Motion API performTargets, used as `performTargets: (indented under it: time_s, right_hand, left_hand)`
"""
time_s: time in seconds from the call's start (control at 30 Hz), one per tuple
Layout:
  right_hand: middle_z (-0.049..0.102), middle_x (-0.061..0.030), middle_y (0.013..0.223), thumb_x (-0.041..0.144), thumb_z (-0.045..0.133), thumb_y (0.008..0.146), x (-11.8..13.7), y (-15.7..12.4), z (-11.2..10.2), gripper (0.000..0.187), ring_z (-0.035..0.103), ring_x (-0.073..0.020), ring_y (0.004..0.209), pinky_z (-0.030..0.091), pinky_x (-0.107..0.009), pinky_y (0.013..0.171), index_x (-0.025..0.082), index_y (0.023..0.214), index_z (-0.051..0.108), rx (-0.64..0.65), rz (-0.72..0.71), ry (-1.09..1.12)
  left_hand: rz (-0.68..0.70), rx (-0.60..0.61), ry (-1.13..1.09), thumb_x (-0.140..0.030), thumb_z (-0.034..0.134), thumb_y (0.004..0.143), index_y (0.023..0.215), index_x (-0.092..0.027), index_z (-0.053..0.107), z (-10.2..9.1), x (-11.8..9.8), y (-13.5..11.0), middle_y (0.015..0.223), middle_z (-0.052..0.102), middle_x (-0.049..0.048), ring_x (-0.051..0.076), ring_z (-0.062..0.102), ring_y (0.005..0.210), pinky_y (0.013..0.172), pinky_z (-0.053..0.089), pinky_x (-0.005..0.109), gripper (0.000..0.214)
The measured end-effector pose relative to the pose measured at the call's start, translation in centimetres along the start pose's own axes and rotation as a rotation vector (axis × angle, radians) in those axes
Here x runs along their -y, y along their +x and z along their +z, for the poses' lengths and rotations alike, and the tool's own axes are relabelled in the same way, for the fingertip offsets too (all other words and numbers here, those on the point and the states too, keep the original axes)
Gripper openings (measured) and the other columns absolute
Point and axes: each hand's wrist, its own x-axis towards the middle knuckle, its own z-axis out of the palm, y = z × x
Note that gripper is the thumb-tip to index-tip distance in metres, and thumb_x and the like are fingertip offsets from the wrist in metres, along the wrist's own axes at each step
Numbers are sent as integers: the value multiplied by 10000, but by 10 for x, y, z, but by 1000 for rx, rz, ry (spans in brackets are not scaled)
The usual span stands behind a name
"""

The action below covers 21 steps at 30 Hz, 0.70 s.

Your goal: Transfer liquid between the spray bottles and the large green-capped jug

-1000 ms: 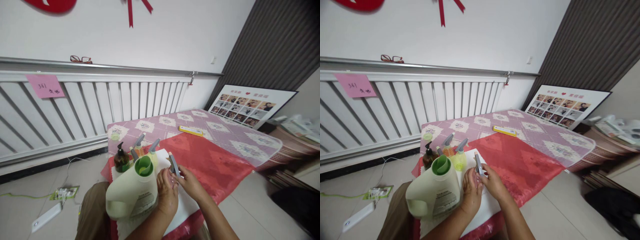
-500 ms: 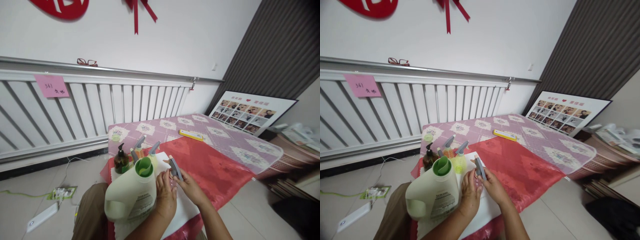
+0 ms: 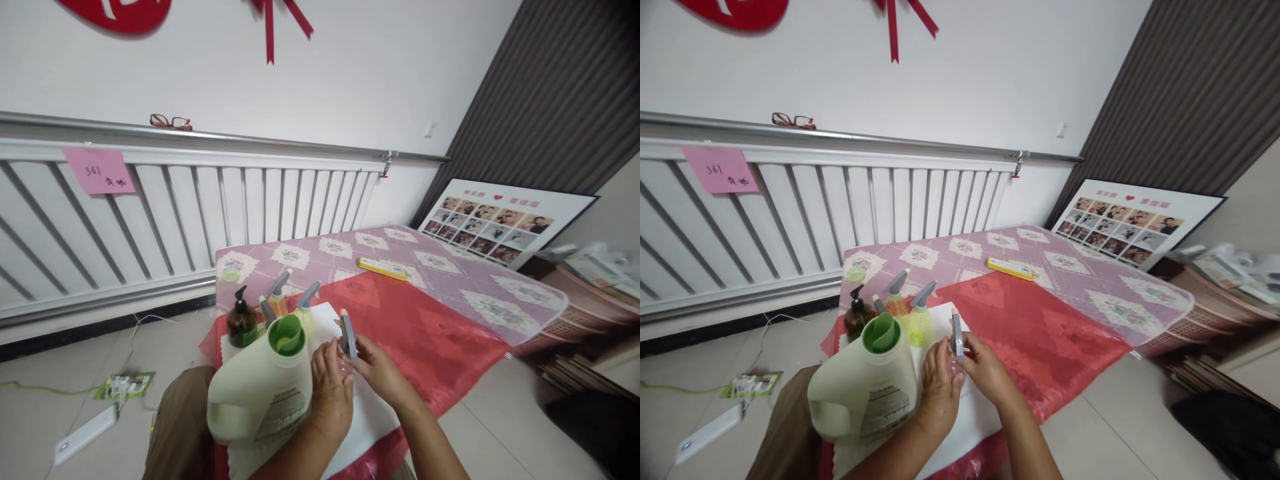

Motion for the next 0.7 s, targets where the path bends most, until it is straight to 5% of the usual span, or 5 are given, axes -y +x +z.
performTargets:
  time_s: [0.4, 0.7]
  right_hand:
    - [682, -67, 967, 284, 576, 786, -18, -11, 30, 159, 637, -227, 905, 493, -377, 863, 224, 933, 579, -336, 9, -61]
    - [610, 0, 767, 223, 561, 710, -12, -9, 42, 111, 580, -176, 691, 464, -295, 653, 208, 815, 526, -492, 60, -74]
  left_hand:
    - [13, -21, 13, -63, 406, 794, 1376, -123, 351, 0, 1, 1, 1371, 414, 165, 248, 357, 1304, 1092, 277, 401, 588]
    - [98, -200, -194, -172, 451, 861, 1230, -176, 439, 14, 13, 12, 1186, 562, 142, 248, 526, 1085, 955, 411, 463, 369]
